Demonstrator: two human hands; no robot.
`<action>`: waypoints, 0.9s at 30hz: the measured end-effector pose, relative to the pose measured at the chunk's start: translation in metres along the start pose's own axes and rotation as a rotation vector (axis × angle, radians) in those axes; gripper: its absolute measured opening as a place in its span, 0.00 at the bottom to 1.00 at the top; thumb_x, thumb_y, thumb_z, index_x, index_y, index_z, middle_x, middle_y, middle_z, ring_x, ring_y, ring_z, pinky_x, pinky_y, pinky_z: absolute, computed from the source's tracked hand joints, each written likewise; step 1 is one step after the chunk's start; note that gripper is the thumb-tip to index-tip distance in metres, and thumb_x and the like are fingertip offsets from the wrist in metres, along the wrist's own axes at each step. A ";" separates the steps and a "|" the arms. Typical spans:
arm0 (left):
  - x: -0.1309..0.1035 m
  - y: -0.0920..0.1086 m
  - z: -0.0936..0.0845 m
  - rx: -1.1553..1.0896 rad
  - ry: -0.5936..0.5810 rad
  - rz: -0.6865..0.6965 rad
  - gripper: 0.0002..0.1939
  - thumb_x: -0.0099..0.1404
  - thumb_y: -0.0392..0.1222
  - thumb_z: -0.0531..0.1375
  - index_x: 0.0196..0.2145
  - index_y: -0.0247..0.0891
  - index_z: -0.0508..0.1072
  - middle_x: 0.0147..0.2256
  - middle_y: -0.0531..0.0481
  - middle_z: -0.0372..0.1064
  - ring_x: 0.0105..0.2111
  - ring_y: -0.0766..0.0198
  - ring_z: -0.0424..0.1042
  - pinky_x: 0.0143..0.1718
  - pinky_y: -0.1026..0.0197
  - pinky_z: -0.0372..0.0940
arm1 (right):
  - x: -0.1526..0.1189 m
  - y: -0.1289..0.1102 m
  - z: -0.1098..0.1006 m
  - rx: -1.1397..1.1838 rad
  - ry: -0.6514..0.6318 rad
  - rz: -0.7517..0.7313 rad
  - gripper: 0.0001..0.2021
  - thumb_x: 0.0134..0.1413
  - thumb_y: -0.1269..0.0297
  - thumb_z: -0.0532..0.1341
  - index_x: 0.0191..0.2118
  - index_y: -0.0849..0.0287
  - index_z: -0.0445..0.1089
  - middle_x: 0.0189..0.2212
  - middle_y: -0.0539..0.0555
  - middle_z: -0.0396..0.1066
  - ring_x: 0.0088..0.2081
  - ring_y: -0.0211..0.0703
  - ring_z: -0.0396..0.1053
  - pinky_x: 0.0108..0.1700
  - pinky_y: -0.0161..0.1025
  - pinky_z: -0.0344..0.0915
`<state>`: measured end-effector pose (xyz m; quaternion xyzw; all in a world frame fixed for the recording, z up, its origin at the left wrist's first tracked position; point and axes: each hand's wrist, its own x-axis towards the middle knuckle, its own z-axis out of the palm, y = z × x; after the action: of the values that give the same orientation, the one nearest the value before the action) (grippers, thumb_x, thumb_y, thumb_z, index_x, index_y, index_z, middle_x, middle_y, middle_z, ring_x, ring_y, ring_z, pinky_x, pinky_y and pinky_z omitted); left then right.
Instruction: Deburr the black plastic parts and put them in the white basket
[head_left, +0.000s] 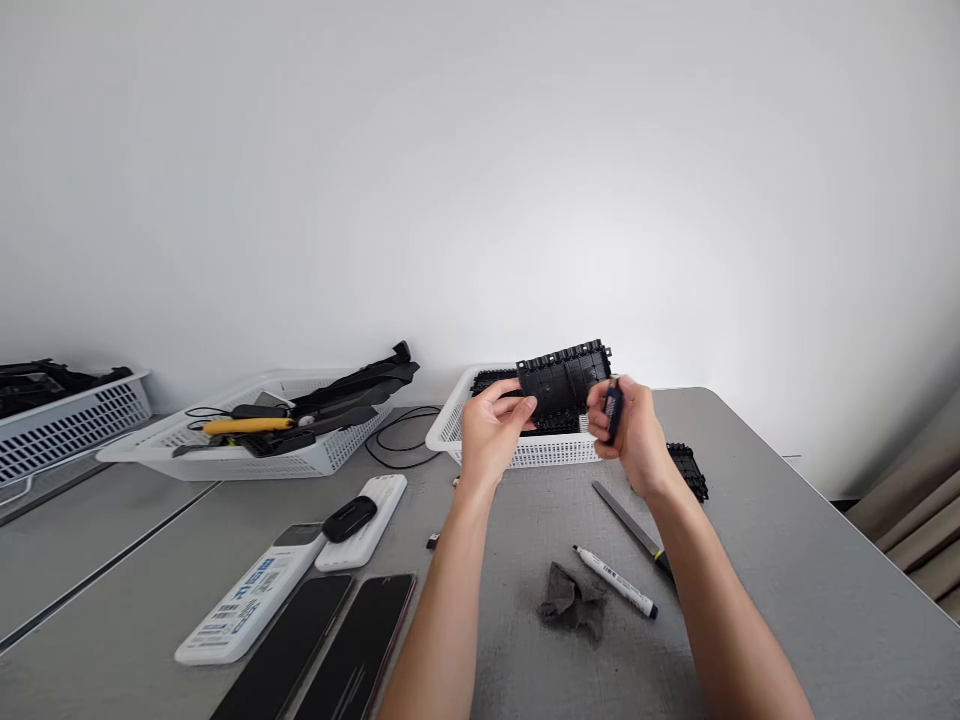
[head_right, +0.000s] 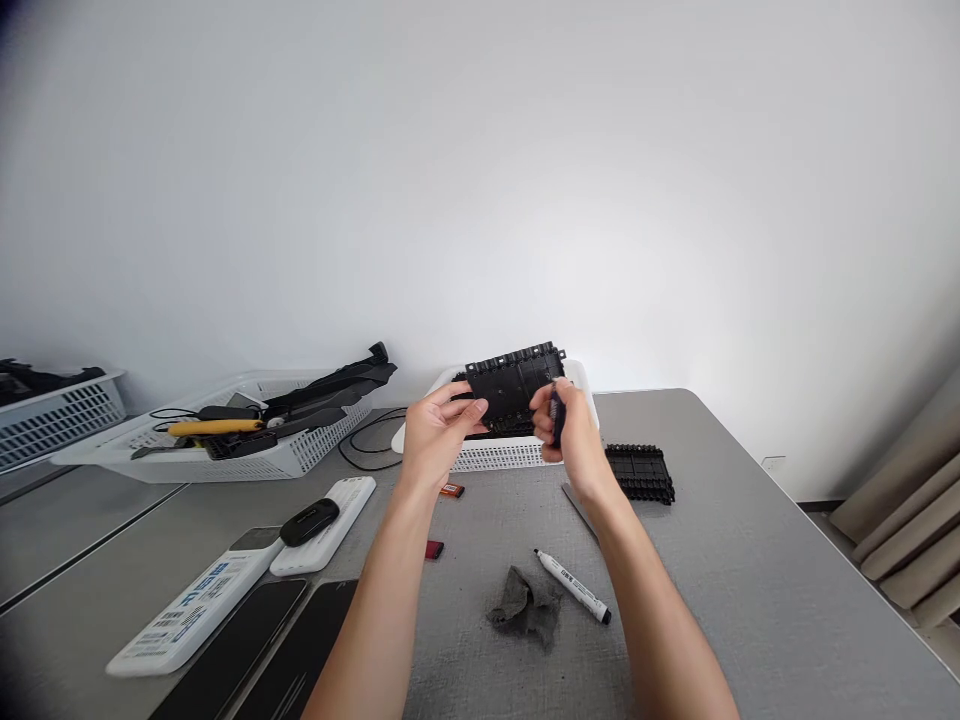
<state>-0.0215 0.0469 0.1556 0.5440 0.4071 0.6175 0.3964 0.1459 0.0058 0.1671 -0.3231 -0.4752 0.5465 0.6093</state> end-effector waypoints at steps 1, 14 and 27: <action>0.000 0.000 0.000 0.006 0.000 0.008 0.23 0.50 0.48 0.70 0.42 0.32 0.75 0.30 0.45 0.78 0.27 0.61 0.74 0.30 0.60 0.72 | -0.001 0.000 0.004 0.044 -0.092 0.082 0.18 0.57 0.46 0.51 0.30 0.57 0.61 0.23 0.46 0.47 0.22 0.35 0.44 0.21 0.31 0.39; -0.003 0.000 0.007 0.153 -0.097 0.150 0.15 0.55 0.43 0.66 0.40 0.35 0.76 0.29 0.47 0.78 0.29 0.59 0.77 0.34 0.61 0.71 | 0.007 0.016 0.020 0.282 -0.353 0.492 0.14 0.47 0.50 0.51 0.24 0.56 0.50 0.21 0.45 0.43 0.22 0.34 0.39 0.21 0.30 0.34; -0.004 -0.001 0.008 0.182 -0.100 0.170 0.13 0.56 0.43 0.66 0.39 0.36 0.76 0.29 0.47 0.78 0.30 0.58 0.78 0.34 0.61 0.71 | 0.005 0.016 0.020 0.328 -0.335 0.547 0.11 0.45 0.55 0.49 0.24 0.56 0.51 0.21 0.46 0.44 0.22 0.34 0.39 0.20 0.29 0.36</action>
<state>-0.0133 0.0443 0.1535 0.6404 0.3934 0.5814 0.3117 0.1216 0.0114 0.1608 -0.2422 -0.3703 0.8037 0.3978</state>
